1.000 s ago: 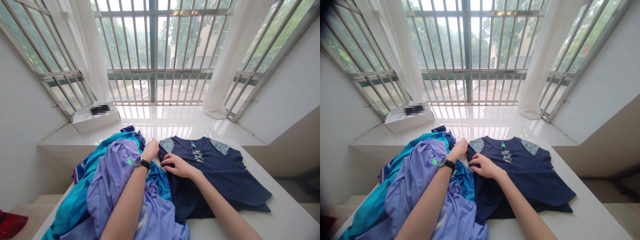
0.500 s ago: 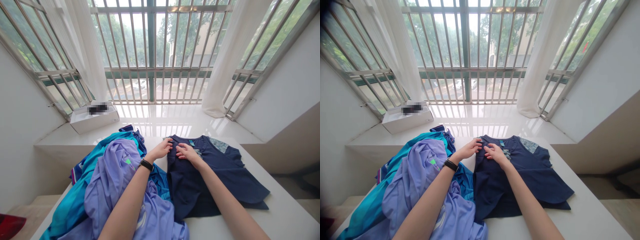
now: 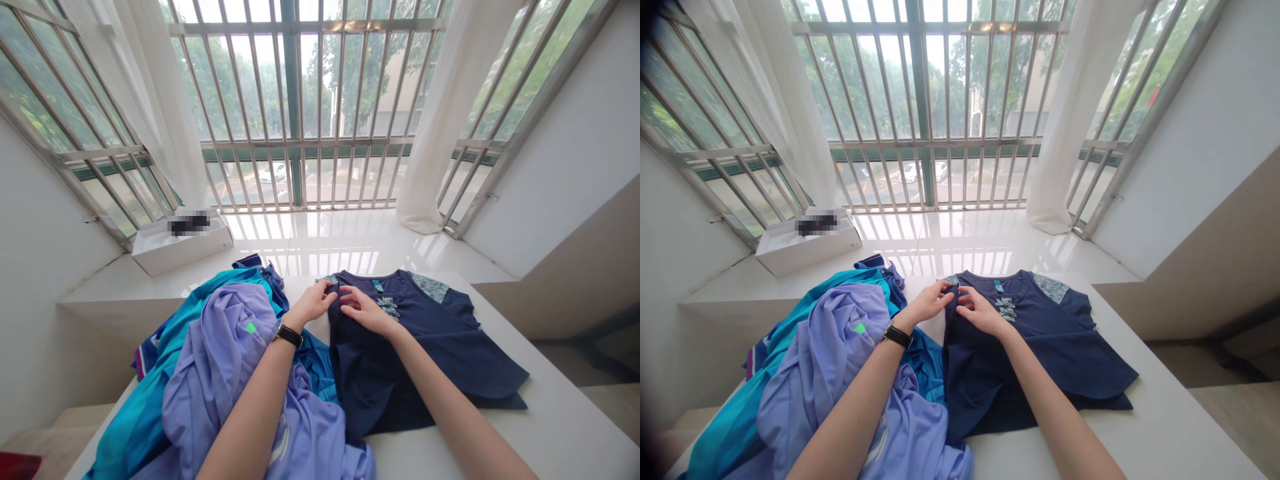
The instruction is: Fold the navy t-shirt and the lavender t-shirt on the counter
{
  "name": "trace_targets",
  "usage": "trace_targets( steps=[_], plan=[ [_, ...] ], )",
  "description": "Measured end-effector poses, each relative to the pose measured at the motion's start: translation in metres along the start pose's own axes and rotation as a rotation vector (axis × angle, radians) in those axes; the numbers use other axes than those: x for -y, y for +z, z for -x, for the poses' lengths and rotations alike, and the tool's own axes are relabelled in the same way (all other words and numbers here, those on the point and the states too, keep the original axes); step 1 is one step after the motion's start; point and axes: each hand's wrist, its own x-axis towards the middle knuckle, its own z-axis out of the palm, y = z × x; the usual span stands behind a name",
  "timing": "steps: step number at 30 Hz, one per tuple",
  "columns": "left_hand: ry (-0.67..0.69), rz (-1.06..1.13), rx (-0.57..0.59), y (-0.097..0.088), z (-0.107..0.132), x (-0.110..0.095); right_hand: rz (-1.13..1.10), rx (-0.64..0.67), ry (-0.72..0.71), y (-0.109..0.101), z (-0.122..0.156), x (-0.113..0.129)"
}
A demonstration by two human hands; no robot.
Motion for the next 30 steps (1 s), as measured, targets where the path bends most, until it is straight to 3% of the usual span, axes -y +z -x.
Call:
trace_targets(
  steps=[4, 8, 12, 17, 23, 27, 30],
  plan=[
    [0.008, -0.043, -0.013, 0.003, 0.001, 0.001, 0.038, 0.052, -0.008, -0.003, 0.005, 0.009],
    [-0.065, -0.052, -0.08, 0.005, 0.002, -0.003, -0.219, 0.208, -0.028, -0.005, 0.015, 0.022],
    [-0.129, -0.081, -0.084, 0.002, 0.002, -0.005, -0.319, 0.21, -0.002, -0.009, 0.022, 0.03],
    [-0.145, -0.178, -0.048, -0.006, 0.0, 0.002, 0.091, 0.057, -0.024, -0.027, 0.039, 0.03],
    [-0.211, -0.412, 0.018, -0.014, 0.004, 0.006, 0.716, -0.267, -0.136, -0.086, 0.092, 0.011],
    [-0.239, -0.541, -0.064, -0.018, 0.012, -0.011, 1.0, -0.397, -0.046, -0.13, 0.131, -0.018],
    [-0.145, -0.685, -0.09, -0.022, 0.021, -0.037, 1.157, -0.445, 0.088, -0.148, 0.151, -0.04]
  ],
)
